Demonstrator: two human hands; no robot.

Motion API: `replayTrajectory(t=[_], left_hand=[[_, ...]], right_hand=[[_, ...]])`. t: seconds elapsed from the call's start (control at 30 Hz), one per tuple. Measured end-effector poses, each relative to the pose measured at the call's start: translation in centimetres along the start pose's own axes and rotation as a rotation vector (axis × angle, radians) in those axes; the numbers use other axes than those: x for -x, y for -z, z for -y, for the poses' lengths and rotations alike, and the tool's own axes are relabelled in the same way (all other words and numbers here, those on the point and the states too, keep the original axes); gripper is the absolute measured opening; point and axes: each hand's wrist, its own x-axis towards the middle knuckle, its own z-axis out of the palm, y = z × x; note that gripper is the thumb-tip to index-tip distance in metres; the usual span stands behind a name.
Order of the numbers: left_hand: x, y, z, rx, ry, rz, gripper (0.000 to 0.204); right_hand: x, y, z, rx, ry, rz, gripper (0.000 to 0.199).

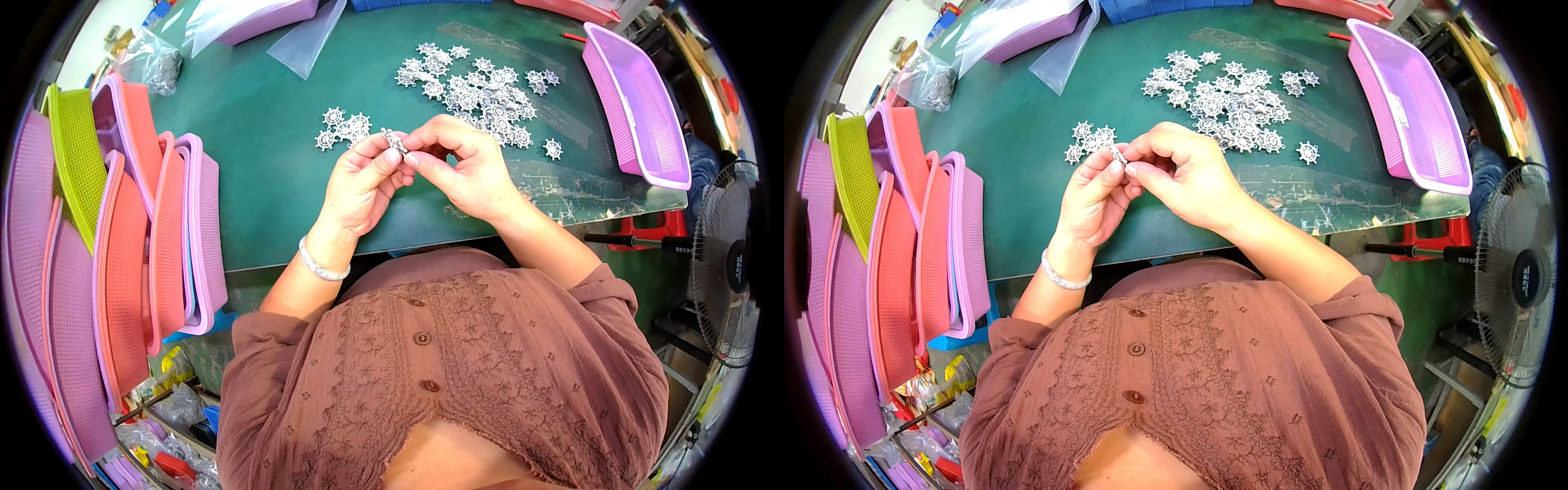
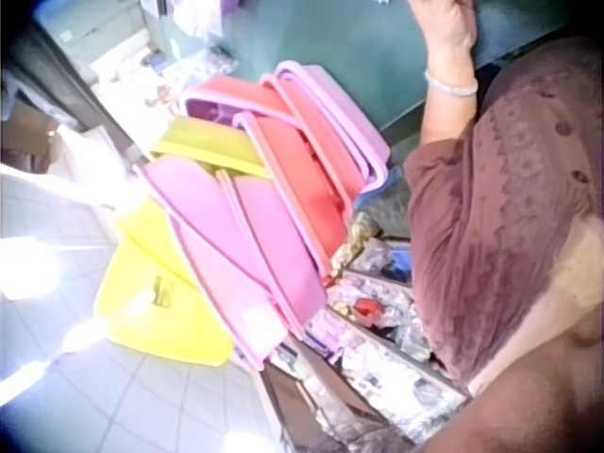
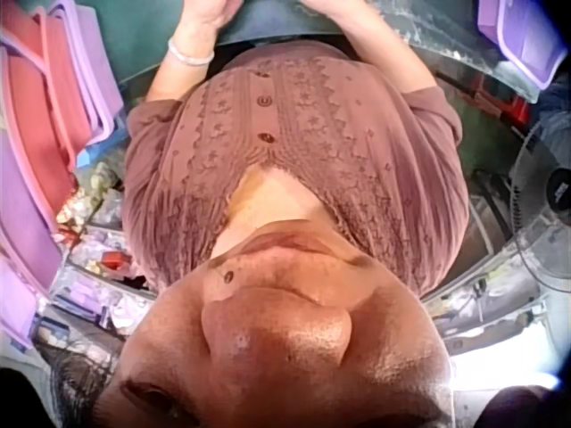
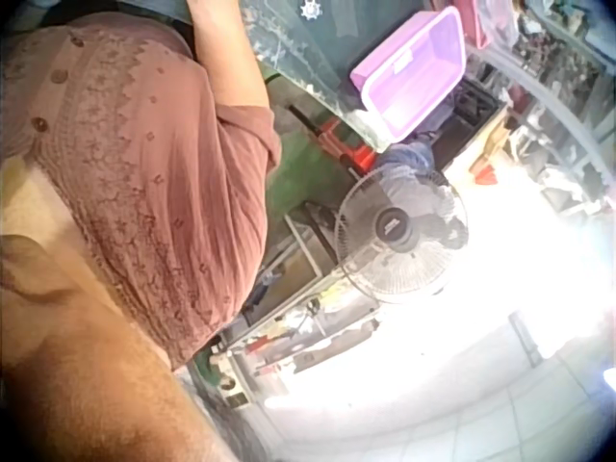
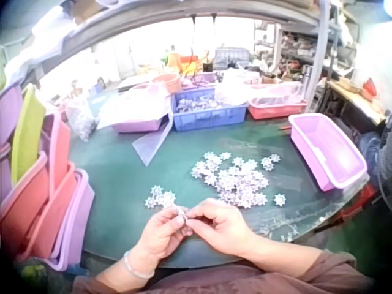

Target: The person picks up small silver ship-wheel-shaped metal pieces from a green table and links them together by hand. They repeatedly pick, connect, and place the pieces, gradually forming a small chain of linked parts.

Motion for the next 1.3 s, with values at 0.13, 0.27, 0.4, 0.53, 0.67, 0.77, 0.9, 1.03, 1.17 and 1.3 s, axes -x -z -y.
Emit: replayTrajectory(t=[0.13, 0.27, 0.4, 0.53, 0.67, 0.77, 0.9, 1.03, 1.17, 1.3], left_hand=[[-0.1, 0.3, -0.1, 0.077, 0.073, 0.036, 0.023], [-0.1, 0.5, -0.1, 0.123, 0.095, 0.009, 0.024], [-0.1, 0.8, 0.1, 0.181, 0.113, -0.034, 0.024], [0.0, 0.6, 0.2, 0.181, 0.150, -0.105, 0.024], [0.2, -0.4, -0.4, 0.122, 0.194, -0.157, 0.022], [0.2, 0.6, -0.2, 0.098, 0.245, -0.054, 0.026], [0.3, 0.4, -0.5, 0.108, 0.314, -0.096, 0.033], [0.2, 0.2, -0.7, 0.067, 0.320, -0.151, 0.038], [0.3, 0.6, -0.8, 0.114, 0.341, -0.167, 0.044], [0.3, 0.9, -0.8, 0.177, 0.375, -0.180, 0.052]], right_hand=[[-0.3, -0.3, -0.1, 0.002, 0.020, -0.001, 0.010], [-0.5, -0.4, -0.7, 0.054, 0.035, -0.008, 0.013], [-0.7, -0.4, -0.7, 0.184, -0.010, -0.040, 0.024], [-1.3, -0.4, -1.4, 0.322, 0.130, -0.075, 0.033], [-1.3, 0.0, -2.2, 0.209, -0.023, 0.091, 0.037], [-1.4, -0.2, -2.5, -0.207, -0.335, 0.103, 0.037], [-1.7, -0.3, -2.2, -0.325, -0.422, 0.120, 0.039], [-1.7, -0.3, -2.2, -0.302, -0.480, 0.205, 0.040], [-1.7, -0.2, -2.2, -0.294, -0.438, 0.230, 0.044], [-1.6, -0.2, -2.5, -0.347, -0.448, 0.240, 0.048]])
